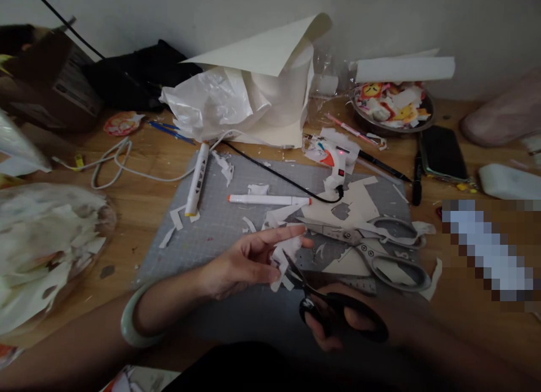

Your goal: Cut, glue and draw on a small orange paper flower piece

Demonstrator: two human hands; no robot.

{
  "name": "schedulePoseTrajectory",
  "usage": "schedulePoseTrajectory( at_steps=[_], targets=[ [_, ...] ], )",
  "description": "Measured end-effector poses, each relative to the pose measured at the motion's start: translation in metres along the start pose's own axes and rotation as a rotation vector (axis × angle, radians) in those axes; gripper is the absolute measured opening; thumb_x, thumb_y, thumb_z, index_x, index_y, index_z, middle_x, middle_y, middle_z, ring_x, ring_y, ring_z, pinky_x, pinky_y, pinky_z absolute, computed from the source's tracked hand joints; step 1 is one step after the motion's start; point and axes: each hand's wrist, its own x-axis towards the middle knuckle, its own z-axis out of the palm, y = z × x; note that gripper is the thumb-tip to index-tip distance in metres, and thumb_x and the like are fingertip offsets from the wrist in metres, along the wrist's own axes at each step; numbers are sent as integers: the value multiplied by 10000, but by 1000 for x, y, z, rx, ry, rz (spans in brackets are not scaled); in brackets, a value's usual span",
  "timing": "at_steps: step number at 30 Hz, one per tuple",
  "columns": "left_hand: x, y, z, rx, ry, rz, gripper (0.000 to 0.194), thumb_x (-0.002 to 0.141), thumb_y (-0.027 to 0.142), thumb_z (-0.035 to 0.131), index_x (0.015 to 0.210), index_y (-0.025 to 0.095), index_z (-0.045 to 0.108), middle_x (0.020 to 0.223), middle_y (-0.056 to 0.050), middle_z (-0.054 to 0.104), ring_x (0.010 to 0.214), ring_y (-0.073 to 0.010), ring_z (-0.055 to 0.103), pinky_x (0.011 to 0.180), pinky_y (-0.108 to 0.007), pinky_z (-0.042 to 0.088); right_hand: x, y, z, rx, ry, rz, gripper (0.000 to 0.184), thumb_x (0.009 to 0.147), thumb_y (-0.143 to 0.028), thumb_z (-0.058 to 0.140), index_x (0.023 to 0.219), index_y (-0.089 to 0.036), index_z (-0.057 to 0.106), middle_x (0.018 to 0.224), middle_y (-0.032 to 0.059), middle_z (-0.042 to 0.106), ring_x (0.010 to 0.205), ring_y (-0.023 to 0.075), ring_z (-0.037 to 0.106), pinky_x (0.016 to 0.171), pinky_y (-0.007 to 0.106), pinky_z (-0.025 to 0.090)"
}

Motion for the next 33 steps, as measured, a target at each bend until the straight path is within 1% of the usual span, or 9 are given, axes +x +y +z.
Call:
schedulePoseTrajectory(
  at_steps=[5, 10, 14, 18, 20, 22, 26, 29, 33],
  targets=[
    [-1, -1, -1, 49, 84, 72, 563, 661, 62, 690, 1184, 264, 637, 1267, -71, 603, 819, -140, 648, 608, -178, 494, 4, 7, -3, 127, -78, -50, 604, 771, -746, 423, 811, -147, 495, 658, -6, 452, 557, 99, 383, 519, 240, 291],
    [1, -3, -3, 144, 33, 106, 585, 692, 91, 712, 1225, 305, 600, 1293, -57, 589, 918, -164, 651, 668, -195, 514, 3, 6, 0, 154, -51, -25, 608, 761, -749, 441, 815, -147, 504, 719, 5, 462, 593, 102, 410, 552, 256, 316],
    [0, -2, -2, 176, -30, 82, 603, 721, 44, 679, 1247, 320, 574, 1315, -52, 572, 805, -111, 646, 586, -147, 484, 1, 4, 4, 242, -2, 40, 605, 720, -743, 515, 843, -151, 515, 743, 6, 491, 600, 98, 435, 546, 245, 320],
    [-2, -1, 1, 182, -48, 6, 616, 744, -2, 636, 1253, 337, 563, 1349, -51, 538, 732, -67, 622, 574, -125, 456, 4, 17, 4, 365, -129, 64, 657, 675, -751, 556, 887, -129, 546, 716, 10, 517, 592, 90, 454, 521, 223, 329],
    [-2, -1, 2, 163, -57, -27, 629, 739, -17, 630, 1256, 336, 559, 1359, -52, 524, 775, -80, 630, 616, -140, 465, 10, 30, 2, 410, -161, 61, 747, 595, -797, 569, 937, -134, 540, 750, 17, 532, 598, 90, 479, 514, 215, 359],
    [-3, -3, 2, 135, -68, -58, 641, 730, -37, 626, 1257, 322, 560, 1350, -58, 529, 808, -91, 634, 658, -158, 472, 17, 43, -1, 434, -216, 55, 847, 504, -828, 593, 979, -130, 524, 760, 28, 557, 554, 96, 512, 443, 200, 378],
    [-3, -5, 2, 95, -81, -92, 649, 718, -36, 640, 1259, 313, 558, 1348, -69, 524, 759, -75, 619, 660, -168, 472, 25, 55, -4, 557, -381, 27, 763, 562, -676, 714, 1049, -137, 481, 814, 30, 561, 582, 99, 558, 421, 175, 449],
    [-1, -4, 1, 85, -61, -67, 623, 702, 4, 674, 1243, 297, 578, 1331, -72, 537, 785, -91, 617, 657, -171, 475, 21, 45, -1, 521, -326, 24, 679, 576, -557, 782, 1028, -136, 499, 806, 15, 558, 591, 76, 541, 428, 138, 438],
    [1, -2, -1, 95, -33, -21, 584, 703, 35, 682, 1225, 280, 596, 1303, -72, 561, 750, -87, 611, 617, -163, 470, 12, 26, 5, 421, -219, 92, 635, 632, -595, 724, 993, -108, 535, 758, 4, 545, 569, 49, 497, 462, 121, 401]
  ],
)
